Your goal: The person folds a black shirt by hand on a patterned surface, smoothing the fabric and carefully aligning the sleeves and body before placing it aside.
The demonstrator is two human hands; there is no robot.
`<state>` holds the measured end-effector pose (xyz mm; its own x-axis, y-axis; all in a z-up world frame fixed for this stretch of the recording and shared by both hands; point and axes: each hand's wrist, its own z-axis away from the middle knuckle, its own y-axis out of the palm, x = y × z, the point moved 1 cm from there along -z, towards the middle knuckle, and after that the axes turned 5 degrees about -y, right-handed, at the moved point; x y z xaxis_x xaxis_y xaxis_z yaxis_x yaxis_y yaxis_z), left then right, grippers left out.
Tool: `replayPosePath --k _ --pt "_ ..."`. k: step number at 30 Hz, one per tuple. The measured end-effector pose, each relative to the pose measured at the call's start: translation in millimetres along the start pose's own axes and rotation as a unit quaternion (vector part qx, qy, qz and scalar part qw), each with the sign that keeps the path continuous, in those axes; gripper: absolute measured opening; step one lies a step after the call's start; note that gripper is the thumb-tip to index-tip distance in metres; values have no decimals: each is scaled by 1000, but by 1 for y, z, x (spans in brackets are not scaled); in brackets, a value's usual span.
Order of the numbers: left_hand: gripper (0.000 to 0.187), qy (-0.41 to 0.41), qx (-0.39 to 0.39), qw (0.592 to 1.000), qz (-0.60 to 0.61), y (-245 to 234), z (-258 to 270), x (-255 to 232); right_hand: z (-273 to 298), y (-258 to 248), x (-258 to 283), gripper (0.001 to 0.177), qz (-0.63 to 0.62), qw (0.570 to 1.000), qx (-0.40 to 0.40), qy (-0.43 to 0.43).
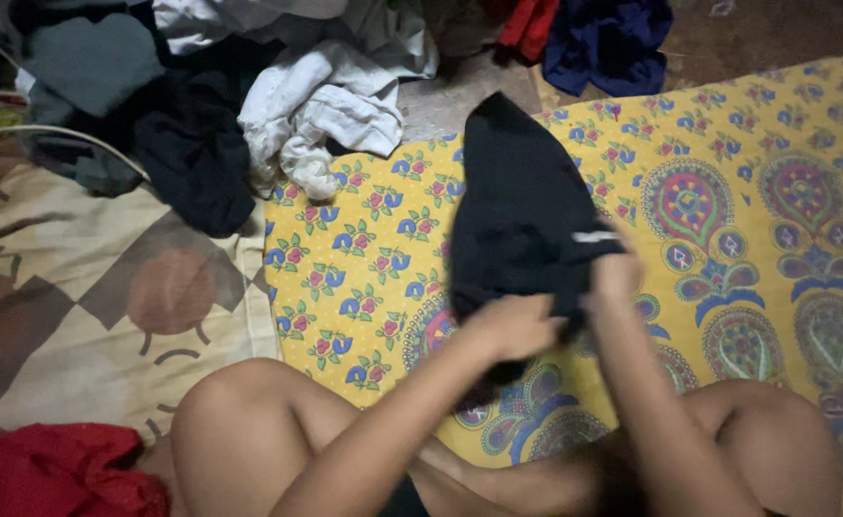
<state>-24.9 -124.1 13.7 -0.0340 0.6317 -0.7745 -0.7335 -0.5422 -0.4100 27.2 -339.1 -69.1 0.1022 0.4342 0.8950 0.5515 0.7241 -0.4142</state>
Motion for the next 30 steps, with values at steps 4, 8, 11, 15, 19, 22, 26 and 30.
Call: replayPosePath --k 4,8,11,15,19,22,26,30 --pt "72 169 24 945 277 31 -43 -70 -90 -93 48 11 -238 950 -196 -57" --pt "66 28 85 859 503 -3 -18 -64 -102 -79 189 47 -131 969 46 -205" --pt "52 31 165 726 667 -69 31 -8 -75 1 265 76 133 825 141 -531" --pt "68 -90 -117 787 599 -141 72 68 -26 32 274 53 50 813 317 -487" --pt "83 -176 -239 837 459 -144 82 125 -16 -5 185 38 144 901 206 -355" --pt "74 -208 -216 883 361 -135 78 127 -34 -36 94 57 243 938 166 -182" --pt "68 -216 -156 847 460 -133 83 100 -31 -46 16 84 203 947 221 -113" --pt "65 -104 -86 715 686 -133 86 92 -19 -23 -14 69 332 907 201 -162"
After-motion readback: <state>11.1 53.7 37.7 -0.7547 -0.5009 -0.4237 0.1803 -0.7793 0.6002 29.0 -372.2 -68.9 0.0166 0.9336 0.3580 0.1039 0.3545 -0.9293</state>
